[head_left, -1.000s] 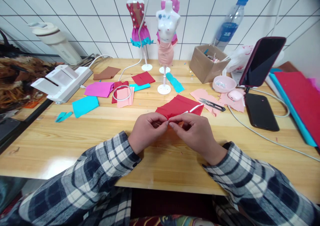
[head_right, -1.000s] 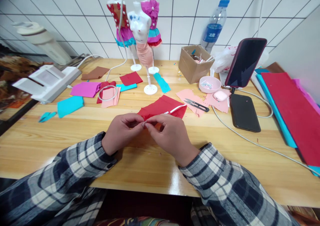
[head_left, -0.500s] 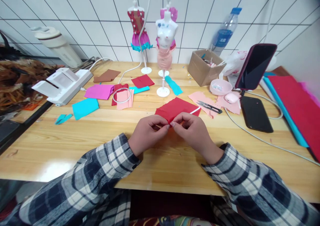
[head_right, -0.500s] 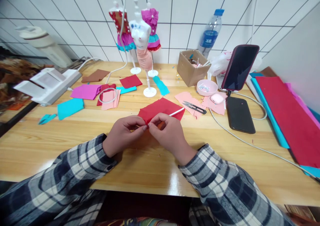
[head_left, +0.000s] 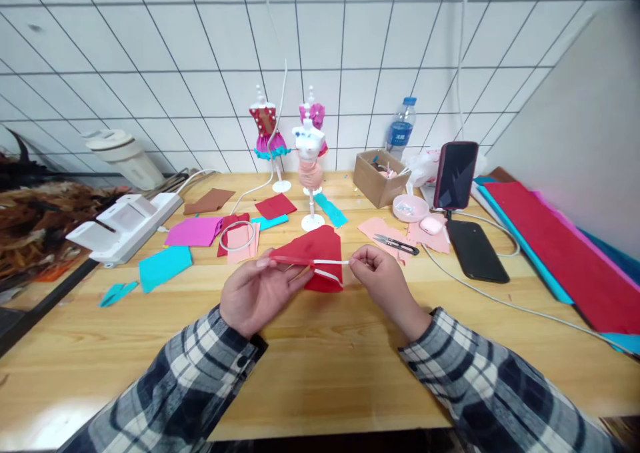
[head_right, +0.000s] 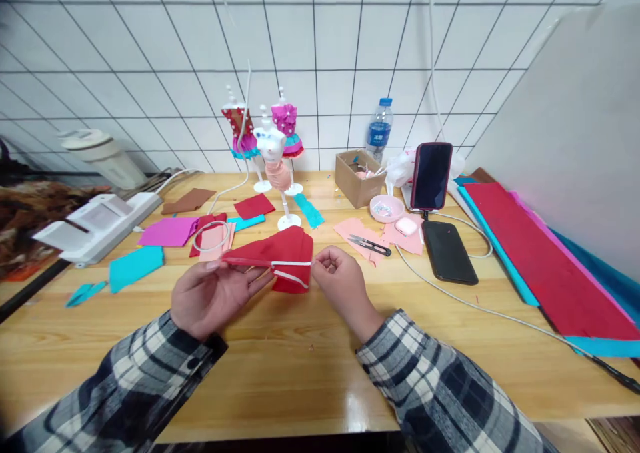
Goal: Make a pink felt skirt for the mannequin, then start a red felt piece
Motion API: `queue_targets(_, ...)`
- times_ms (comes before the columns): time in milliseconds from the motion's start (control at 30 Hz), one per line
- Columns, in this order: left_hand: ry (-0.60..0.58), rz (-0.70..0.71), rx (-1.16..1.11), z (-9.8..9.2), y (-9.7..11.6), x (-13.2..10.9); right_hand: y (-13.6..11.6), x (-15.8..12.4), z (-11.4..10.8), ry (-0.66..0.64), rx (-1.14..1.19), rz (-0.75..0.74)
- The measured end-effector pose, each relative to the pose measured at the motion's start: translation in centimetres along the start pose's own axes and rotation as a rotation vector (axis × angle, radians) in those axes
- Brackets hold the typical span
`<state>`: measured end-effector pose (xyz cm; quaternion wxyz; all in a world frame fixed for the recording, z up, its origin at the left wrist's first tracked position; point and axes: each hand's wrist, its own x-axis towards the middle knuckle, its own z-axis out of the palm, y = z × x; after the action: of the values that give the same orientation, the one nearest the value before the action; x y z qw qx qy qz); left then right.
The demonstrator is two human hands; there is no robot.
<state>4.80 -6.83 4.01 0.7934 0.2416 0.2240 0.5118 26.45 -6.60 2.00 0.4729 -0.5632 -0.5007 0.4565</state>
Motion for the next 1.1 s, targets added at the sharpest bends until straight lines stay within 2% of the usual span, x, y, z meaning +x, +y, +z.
queue_targets(133, -0.043, 0.086, -0.128, 0.1, 2.2, -0.3, 0.9, 0.8, 0.0, 0.010, 0.109, 0.056)
queue_targets(267, -0.060, 0.149, -0.172, 0.0, 3.3, -0.7, 1.1, 0.8, 0.2, 0.007, 0.204, 0.072)
queue_targets(400, -0.084, 0.146, -0.207, -0.2, 3.5, -1.0, -0.1, 1.6, -0.7, 0.085, 0.372, 0.054)
queue_targets(467, -0.104, 0.138, -0.215, -0.3, 3.5, -1.1, -1.2, 2.9, -1.6, 0.139, 0.386, -0.019)
queue_targets(533, -0.138, 0.129, -0.211, -0.3, 3.5, -1.1, -2.5, 4.9, -2.7, 0.222, 0.319, -0.164)
queue_targets(633, -0.170, 0.120, -0.195, -0.3, 3.4, -1.1, -4.0, 8.8, -4.4, 0.418, 0.030, -0.383)
queue_targets(667, -0.167, 0.119, -0.192, -0.2, 3.4, -1.1, -4.4, 10.1, -4.8, 0.505, -0.116, -0.412)
queue_targets(733, -0.155, 0.119, -0.192, -0.3, 3.4, -1.1, -4.9, 12.7, -5.7, 0.568, -0.214, -0.422)
queue_targets(867, -0.147, 0.115, -0.190, -0.5, 3.4, -1.0, -5.0, 16.2, -7.2, 0.552, -0.384, -0.384)
queue_targets(1000, -0.122, 0.128, -0.168, -0.6, 3.5, -1.1, -5.2, 16.2, -8.0, 0.502, -0.485, -0.362)
queue_targets(1100, -0.084, 0.159, -0.141, -0.5, 3.6, -1.2, -4.5, 12.7, -5.9, 0.461, -0.475, -0.438)
